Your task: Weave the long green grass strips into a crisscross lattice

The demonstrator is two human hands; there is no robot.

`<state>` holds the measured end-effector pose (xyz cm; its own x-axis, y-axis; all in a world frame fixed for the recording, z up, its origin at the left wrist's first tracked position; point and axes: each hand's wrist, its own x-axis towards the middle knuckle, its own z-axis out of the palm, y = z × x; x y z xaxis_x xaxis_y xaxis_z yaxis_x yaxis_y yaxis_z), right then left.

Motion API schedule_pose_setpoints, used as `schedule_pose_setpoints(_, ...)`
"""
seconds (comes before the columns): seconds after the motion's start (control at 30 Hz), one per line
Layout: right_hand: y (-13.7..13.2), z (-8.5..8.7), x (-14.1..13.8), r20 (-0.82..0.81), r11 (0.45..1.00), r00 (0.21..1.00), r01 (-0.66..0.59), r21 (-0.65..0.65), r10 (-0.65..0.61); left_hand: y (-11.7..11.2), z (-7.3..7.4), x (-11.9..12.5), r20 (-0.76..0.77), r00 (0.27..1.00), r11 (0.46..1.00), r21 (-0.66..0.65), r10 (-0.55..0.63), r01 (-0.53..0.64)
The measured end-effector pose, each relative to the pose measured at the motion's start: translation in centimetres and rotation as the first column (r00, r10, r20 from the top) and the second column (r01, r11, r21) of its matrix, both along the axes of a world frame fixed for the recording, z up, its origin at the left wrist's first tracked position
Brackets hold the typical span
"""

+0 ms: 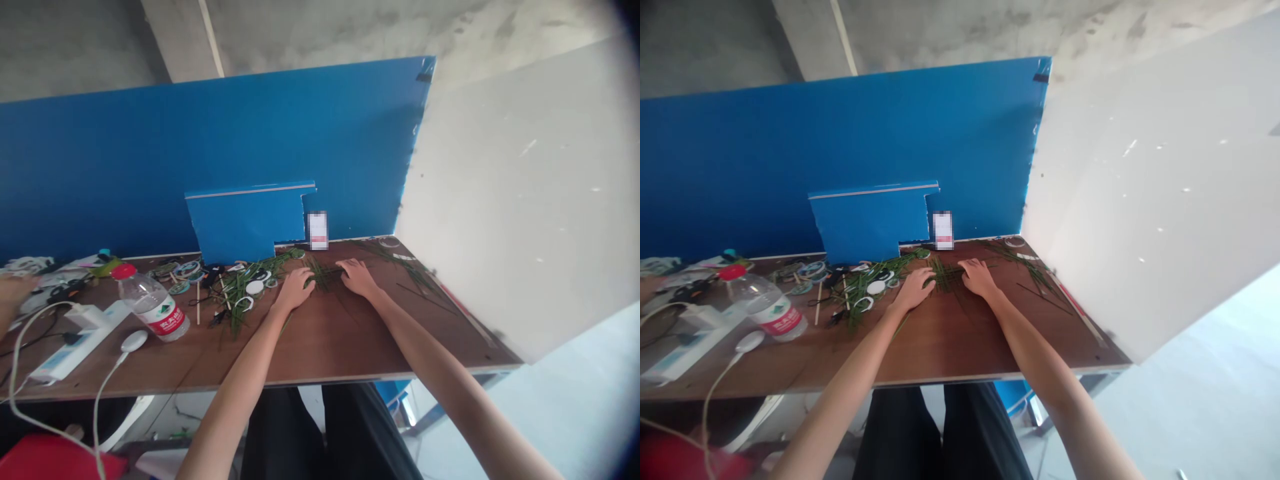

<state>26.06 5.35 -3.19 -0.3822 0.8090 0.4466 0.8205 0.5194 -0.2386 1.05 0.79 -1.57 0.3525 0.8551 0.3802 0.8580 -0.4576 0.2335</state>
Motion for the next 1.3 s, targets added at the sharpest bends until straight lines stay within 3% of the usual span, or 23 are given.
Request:
schedule_pose_setpoints(0.4, -0.1, -0.1, -0.1, 0.034, 1.0, 0.999, 0.016, -0.017, -0.015, 0.3, -0.4, 0.2, -0.077, 0.992, 0.995, -0.019, -0.102, 0.101)
schedule_pose_setpoints(0.67, -0.6, 0.1, -0.5, 0.124, 0.992, 0.985, -0.124, -0.004, 0.124, 0.0, -0.3, 0.5, -0.06, 0.989, 0.99, 0.036, -0.131, 0.134)
schedule_pose_setpoints(1.0, -0.6, 0.3, -0.8, 0.139, 0.991, 0.981, -0.133, 0.002, 0.132, -0.6, -0.4, 3.5, -0.182, 0.968, 0.984, 0.014, -0.174, 0.179)
schedule_pose_setpoints(1.3, -0.7, 0.3, -1.1, 0.117, 0.992, 0.986, -0.122, 0.039, 0.117, -0.8, -0.4, 3.0, -0.198, 0.963, 0.983, -0.01, -0.182, 0.183)
